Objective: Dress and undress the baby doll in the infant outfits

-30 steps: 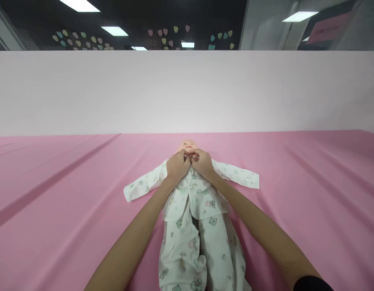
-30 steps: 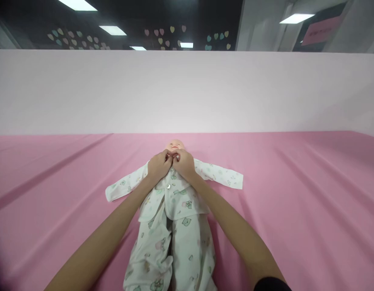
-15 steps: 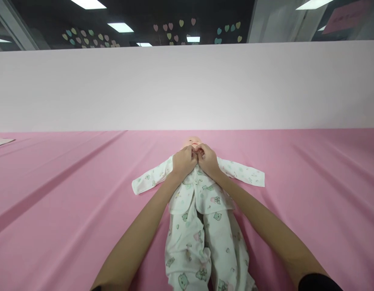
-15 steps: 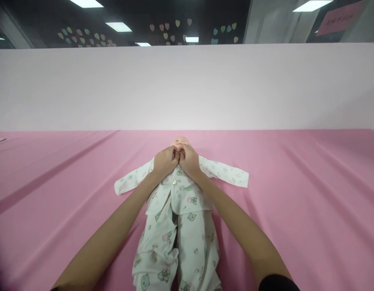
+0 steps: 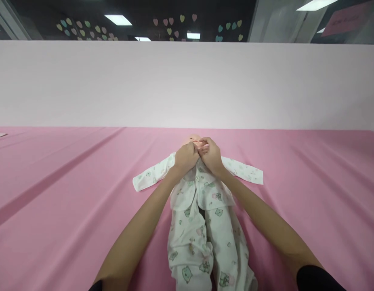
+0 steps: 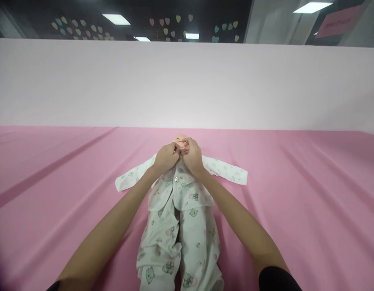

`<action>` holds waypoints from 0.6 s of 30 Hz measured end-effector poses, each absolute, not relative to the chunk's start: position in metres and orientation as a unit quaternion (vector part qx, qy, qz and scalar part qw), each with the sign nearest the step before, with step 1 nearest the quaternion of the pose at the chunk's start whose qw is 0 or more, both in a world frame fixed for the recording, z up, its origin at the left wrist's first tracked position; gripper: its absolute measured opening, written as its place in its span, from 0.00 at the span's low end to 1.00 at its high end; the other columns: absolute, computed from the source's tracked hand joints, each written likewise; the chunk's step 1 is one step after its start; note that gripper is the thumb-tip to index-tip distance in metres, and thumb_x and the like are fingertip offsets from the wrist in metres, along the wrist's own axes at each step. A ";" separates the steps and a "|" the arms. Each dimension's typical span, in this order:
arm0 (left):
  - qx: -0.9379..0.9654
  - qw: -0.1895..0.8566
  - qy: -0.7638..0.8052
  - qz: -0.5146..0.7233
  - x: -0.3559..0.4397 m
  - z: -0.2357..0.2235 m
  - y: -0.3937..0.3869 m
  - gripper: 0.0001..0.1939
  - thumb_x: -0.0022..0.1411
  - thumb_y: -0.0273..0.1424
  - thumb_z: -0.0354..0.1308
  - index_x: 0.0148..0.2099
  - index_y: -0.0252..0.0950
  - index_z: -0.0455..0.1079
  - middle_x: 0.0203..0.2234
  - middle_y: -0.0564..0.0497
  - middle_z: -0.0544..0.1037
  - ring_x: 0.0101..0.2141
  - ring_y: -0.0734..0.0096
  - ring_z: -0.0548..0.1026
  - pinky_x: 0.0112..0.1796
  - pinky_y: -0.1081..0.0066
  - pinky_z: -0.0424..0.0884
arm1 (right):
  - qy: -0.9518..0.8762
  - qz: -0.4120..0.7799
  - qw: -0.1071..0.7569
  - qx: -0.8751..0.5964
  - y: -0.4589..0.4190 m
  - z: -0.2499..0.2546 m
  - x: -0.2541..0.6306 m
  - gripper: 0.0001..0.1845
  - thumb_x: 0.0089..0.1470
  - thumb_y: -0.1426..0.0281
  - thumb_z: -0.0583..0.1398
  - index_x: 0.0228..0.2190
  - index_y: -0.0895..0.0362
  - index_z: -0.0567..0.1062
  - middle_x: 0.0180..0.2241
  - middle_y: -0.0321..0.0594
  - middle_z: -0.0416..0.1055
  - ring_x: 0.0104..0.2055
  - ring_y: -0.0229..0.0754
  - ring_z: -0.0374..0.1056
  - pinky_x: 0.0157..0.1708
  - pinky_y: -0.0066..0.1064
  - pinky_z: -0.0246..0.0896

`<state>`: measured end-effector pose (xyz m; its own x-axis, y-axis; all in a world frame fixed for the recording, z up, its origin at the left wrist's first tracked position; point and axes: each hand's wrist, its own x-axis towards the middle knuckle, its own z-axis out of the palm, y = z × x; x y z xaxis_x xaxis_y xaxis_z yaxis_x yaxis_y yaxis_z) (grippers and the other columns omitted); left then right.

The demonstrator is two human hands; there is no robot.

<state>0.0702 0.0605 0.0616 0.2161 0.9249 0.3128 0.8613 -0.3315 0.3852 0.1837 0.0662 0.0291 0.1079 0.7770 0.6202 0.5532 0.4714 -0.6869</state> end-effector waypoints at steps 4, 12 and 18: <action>0.795 0.096 0.547 0.243 0.071 0.075 0.052 0.11 0.62 0.29 0.40 0.39 0.35 0.63 0.33 0.44 0.76 0.32 0.62 0.74 0.31 0.68 0.66 | -0.684 0.151 0.471 -0.536 0.049 0.059 0.189 0.16 0.44 0.79 0.54 0.38 0.57 0.68 0.38 0.41 0.70 0.31 0.37 0.67 0.33 0.30 0.62; 0.791 0.333 0.482 0.178 0.044 0.090 0.045 0.11 0.60 0.34 0.45 0.45 0.36 0.57 0.31 0.46 0.74 0.24 0.68 0.74 0.21 0.71 0.69 | -0.764 0.157 0.220 -0.585 0.017 0.086 0.191 0.10 0.45 0.77 0.55 0.16 0.58 0.67 0.15 0.37 0.67 0.19 0.37 0.62 0.22 0.29 0.55; 0.793 0.387 0.444 0.155 0.035 0.085 0.050 0.21 0.50 0.26 0.49 0.48 0.39 0.55 0.30 0.50 0.72 0.26 0.70 0.72 0.23 0.73 0.71 | -0.765 0.183 0.223 -0.576 0.022 0.080 0.189 0.08 0.43 0.78 0.55 0.18 0.58 0.70 0.13 0.36 0.65 0.15 0.36 0.61 0.21 0.29 0.55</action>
